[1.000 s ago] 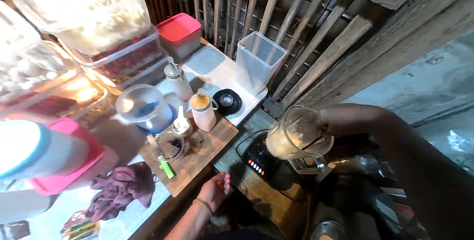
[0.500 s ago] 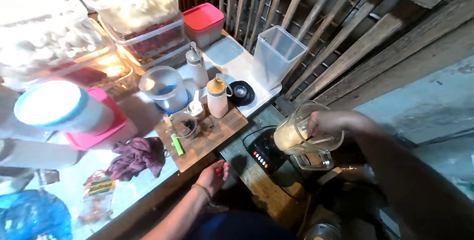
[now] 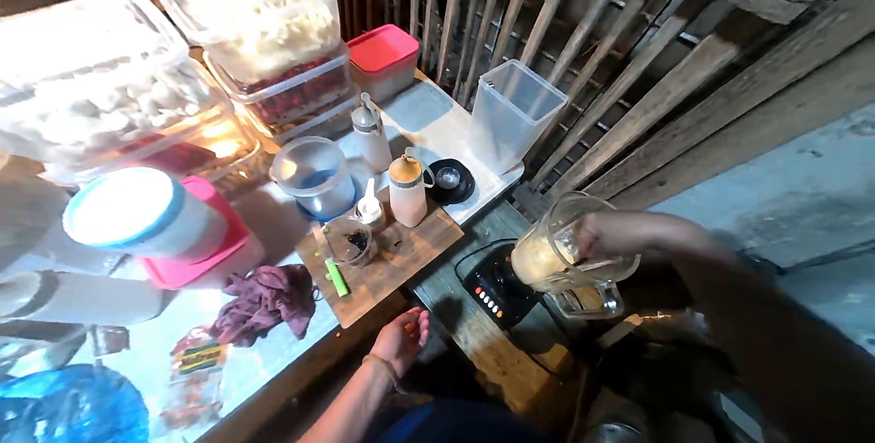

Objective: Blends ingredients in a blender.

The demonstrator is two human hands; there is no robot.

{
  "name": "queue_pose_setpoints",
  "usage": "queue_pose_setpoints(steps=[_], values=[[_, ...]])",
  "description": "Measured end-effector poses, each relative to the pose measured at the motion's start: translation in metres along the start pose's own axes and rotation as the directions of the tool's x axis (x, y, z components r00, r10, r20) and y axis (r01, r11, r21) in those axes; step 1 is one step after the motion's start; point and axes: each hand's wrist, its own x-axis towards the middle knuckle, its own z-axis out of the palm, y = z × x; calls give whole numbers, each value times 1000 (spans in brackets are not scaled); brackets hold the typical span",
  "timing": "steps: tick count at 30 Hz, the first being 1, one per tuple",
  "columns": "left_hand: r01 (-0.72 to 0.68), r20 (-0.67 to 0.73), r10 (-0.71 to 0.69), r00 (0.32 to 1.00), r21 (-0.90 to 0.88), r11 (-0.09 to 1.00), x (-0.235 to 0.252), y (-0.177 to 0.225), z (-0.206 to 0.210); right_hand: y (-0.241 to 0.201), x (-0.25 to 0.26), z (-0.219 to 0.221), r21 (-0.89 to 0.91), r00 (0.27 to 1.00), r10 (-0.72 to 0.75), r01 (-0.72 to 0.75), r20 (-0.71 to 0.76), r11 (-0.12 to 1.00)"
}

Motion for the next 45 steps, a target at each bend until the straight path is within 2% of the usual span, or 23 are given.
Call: queue_pose_setpoints(steps=[3,8,13,18,21,23,27,29,32,35,37,40,43,45], values=[[5,0,-5,1000,-6,1000,4,-4,-3,3,-18,-8,41,1000,-16,16,-20,999],[19,11,-19,1000,7,1000,3,-7,-5,-2,27,15,-26,999,46,-46,19,999],[17,-11,-17,1000,-4,1000,6,-6,-4,-7,-18,-19,-66,999,-19,21,30,998],[12,10,-12,1000,10,1000,4,-6,-2,-3,32,11,-68,998,62,-60,23,996],[-2,-4,2,1000,5,1000,3,-3,-2,-16,-6,-16,-130,998,41,-34,47,991],[-3,-24,2,1000,-10,1000,4,-3,-2,-20,-27,-29,-164,995,97,-91,30,982],[-3,-23,3,1000,-16,1000,5,-2,-2,-8,16,0,-204,993,117,-112,13,973],[0,-22,-1,1000,-24,1000,4,-3,0,-12,30,7,-243,984,168,-150,56,958],[-3,-28,2,1000,-21,1000,4,-2,-1,-13,-1,-12,-253,993,116,-114,-7,961],[-7,-38,6,999,-20,1000,7,-3,-3,-24,-26,-29,-262,978,207,-209,-34,942],[-4,-35,3,999,-20,1000,6,-3,-1,-24,-6,-12,-253,970,238,-241,-41,937],[0,-36,-1,999,-28,1000,3,-2,2,-26,27,10,-277,975,219,-205,23,939],[-1,-43,-1,999,-31,1000,4,0,0,-31,-5,-8,-289,982,176,-190,-73,938],[2,-49,-4,999,-31,1000,5,-1,-3,-38,-26,-22,-309,974,200,-223,-105,924]])
